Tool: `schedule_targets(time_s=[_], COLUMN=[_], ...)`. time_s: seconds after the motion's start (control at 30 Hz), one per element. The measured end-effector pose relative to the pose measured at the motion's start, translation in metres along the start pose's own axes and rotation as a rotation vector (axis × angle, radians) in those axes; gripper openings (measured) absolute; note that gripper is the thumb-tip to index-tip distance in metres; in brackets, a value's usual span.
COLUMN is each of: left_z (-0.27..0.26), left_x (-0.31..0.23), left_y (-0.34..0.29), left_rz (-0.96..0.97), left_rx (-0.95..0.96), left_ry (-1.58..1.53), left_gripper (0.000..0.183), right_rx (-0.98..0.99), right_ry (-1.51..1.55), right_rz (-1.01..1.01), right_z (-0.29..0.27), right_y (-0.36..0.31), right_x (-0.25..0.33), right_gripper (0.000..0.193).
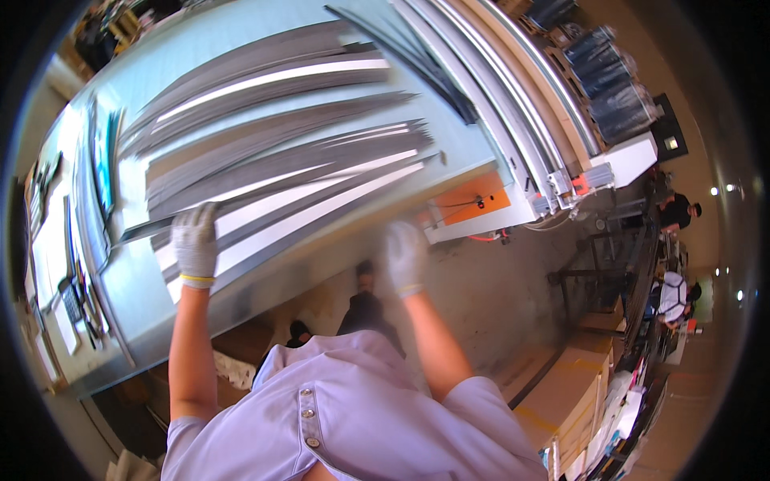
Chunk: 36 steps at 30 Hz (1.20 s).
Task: The person applies white tape along the length of several metal strips on a workbench, smoothing the tape by hand and stacking the finished strips.
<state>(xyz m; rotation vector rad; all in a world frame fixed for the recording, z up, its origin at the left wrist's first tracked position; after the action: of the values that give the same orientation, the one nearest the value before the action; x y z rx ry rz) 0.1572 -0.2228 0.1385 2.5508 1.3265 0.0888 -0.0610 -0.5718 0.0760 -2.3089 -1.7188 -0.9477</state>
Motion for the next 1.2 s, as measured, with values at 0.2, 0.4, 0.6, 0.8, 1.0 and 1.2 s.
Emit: schedule_targets(time_s=[0.2,0.4,0.6,0.8,1.0,1.2], left_z=[0.033,0.128,0.165,0.187,0.213,0.215], left_x=[0.028,0.072,-0.052,-0.306,-0.385,-0.39], left_y=[0.106,0.133,0.135,0.143,0.159,0.159], left_rz=[0.017,-0.014,-0.115,0.356,0.299,0.278], left_rx=[-0.158,0.065,0.261,0.286,0.407,0.445], left_ry=[0.112,0.267,-0.047,-0.405,-0.281,-0.227], left_gripper=[0.03,0.043,0.043,0.042,0.054,0.054], right_rx=[-0.063,0.031,0.035,-0.049,-0.307,-0.384], right_ry=[-0.067,-0.14,-0.196,-0.123,-0.152,0.576], right_rz=[0.158,0.314,0.478,0.743,1.087,0.866], right_z=[-0.034,-0.032,-0.013,-0.042,-0.072,-0.056], right_y=[0.068,0.157,0.187,0.144,0.109,0.068], right_x=[-0.129,-0.23,-0.264,-0.309,-0.32,-0.387], right_gripper=[0.02,0.024,0.025,0.036,0.062,0.043])
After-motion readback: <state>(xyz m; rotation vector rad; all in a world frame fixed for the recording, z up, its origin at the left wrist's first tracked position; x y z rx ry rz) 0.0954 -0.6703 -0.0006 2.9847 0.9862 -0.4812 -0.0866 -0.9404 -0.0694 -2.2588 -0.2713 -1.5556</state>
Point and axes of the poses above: each hand's wrist, its own y-axis towards the middle knuckle, its own z-axis out of the palm, x = y × z, the point moved 3 cm from there along y, towards the middle knuckle, and after that the axes turned 14 degrees about x, right-handed, at the moved point
